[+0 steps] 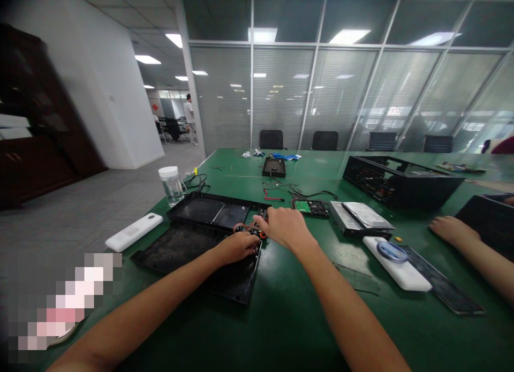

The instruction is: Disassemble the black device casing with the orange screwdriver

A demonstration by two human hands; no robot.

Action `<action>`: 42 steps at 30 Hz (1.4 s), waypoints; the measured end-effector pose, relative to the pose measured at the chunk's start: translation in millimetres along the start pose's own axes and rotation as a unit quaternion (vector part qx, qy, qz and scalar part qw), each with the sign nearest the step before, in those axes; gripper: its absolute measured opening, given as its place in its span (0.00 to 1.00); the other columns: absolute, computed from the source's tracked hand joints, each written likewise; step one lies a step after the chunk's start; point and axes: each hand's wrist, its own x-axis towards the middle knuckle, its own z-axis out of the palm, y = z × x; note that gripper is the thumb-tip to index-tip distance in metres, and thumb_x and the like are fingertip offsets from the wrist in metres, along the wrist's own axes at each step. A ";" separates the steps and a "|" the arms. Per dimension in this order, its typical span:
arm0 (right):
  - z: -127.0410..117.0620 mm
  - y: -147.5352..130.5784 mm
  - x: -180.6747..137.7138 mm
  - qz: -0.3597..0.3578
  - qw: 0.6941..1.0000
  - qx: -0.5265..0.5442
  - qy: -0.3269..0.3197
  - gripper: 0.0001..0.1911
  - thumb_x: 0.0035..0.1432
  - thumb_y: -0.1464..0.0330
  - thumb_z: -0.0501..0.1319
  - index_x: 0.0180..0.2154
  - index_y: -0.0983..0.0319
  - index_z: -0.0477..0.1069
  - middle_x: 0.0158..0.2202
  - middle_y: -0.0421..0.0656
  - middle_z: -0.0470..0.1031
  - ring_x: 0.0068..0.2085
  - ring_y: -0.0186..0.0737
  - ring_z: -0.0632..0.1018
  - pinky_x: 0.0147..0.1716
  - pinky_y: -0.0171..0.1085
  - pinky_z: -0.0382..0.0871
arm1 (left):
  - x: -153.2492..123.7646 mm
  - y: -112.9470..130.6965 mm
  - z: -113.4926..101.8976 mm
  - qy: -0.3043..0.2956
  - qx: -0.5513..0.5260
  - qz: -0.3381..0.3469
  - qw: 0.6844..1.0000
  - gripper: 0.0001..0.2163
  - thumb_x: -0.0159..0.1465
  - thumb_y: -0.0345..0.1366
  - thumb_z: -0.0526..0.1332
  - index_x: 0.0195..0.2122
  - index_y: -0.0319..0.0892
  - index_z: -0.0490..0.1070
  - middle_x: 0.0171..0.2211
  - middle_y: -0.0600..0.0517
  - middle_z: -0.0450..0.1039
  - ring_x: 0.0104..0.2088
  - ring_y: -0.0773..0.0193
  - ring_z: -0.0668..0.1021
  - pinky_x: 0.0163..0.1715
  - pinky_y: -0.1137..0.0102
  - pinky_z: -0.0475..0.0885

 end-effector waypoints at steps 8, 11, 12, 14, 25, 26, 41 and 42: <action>2.0 -2.1 -1.4 0.026 0.999 -0.019 0.021 0.27 0.61 0.54 0.40 0.38 0.66 0.68 0.35 0.54 0.75 0.37 0.52 0.75 0.33 0.41 0.62 | -0.4 -0.5 2.1 0.006 0.001 -0.002 1.000 0.09 0.57 0.29 0.58 0.40 0.41 0.65 0.35 0.50 0.69 0.38 0.61 0.72 0.39 0.71 0.64; 1.6 -4.0 -1.5 0.003 1.000 -0.007 0.011 0.24 0.61 0.55 0.42 0.40 0.65 0.68 0.34 0.53 0.75 0.36 0.50 0.76 0.33 0.41 0.62 | 0.0 -0.6 2.7 0.006 0.004 -0.003 1.000 0.08 0.57 0.29 0.58 0.39 0.42 0.65 0.34 0.50 0.69 0.38 0.61 0.72 0.38 0.71 0.64; 0.9 -4.8 -1.8 0.002 1.000 -0.006 0.005 0.25 0.61 0.55 0.42 0.39 0.65 0.69 0.35 0.53 0.75 0.37 0.50 0.76 0.34 0.41 0.62 | 0.0 -0.5 2.5 0.003 0.005 -0.002 1.000 0.08 0.57 0.29 0.58 0.38 0.42 0.65 0.34 0.50 0.69 0.37 0.61 0.72 0.38 0.71 0.64; -0.8 -6.3 -2.9 0.016 1.000 -0.008 0.002 0.28 0.60 0.53 0.40 0.36 0.65 0.70 0.35 0.54 0.75 0.38 0.51 0.75 0.35 0.42 0.62 | 0.0 -0.2 1.8 0.000 0.006 0.000 1.000 0.07 0.57 0.29 0.58 0.38 0.42 0.65 0.34 0.50 0.69 0.37 0.61 0.72 0.37 0.71 0.64; -3.6 -13.6 -10.6 -0.032 0.999 0.011 0.008 0.21 0.61 0.58 0.43 0.43 0.63 0.67 0.34 0.50 0.76 0.35 0.46 0.76 0.34 0.39 0.62 | -1.1 -1.8 4.9 0.013 0.012 0.000 1.000 0.07 0.57 0.30 0.59 0.37 0.41 0.64 0.34 0.49 0.68 0.38 0.59 0.71 0.38 0.70 0.64; -2.7 -13.9 -10.8 -0.034 0.999 0.010 0.009 0.20 0.61 0.58 0.43 0.43 0.63 0.67 0.34 0.50 0.76 0.35 0.46 0.76 0.34 0.39 0.62 | -1.2 -1.5 4.7 0.012 0.010 -0.001 1.000 0.07 0.57 0.30 0.59 0.37 0.41 0.64 0.34 0.49 0.68 0.38 0.59 0.71 0.38 0.70 0.64; 61.4 70.0 -36.6 -0.060 0.897 0.425 0.110 0.18 0.56 0.55 0.53 0.31 0.62 0.72 0.21 0.39 0.70 0.23 0.33 0.69 0.24 0.32 0.61 | -4.7 2.4 -2.4 0.062 -0.053 0.023 0.996 0.07 0.58 0.29 0.57 0.39 0.40 0.68 0.35 0.50 0.71 0.39 0.63 0.72 0.41 0.72 0.64; 76.9 80.0 -41.2 0.000 0.845 0.515 0.148 0.19 0.56 0.54 0.53 0.32 0.62 0.72 0.16 0.36 0.65 0.19 0.31 0.66 0.20 0.31 0.60 | -4.6 1.8 -2.6 0.052 -0.062 0.028 0.996 0.07 0.58 0.29 0.58 0.38 0.40 0.68 0.34 0.51 0.72 0.38 0.64 0.73 0.40 0.72 0.64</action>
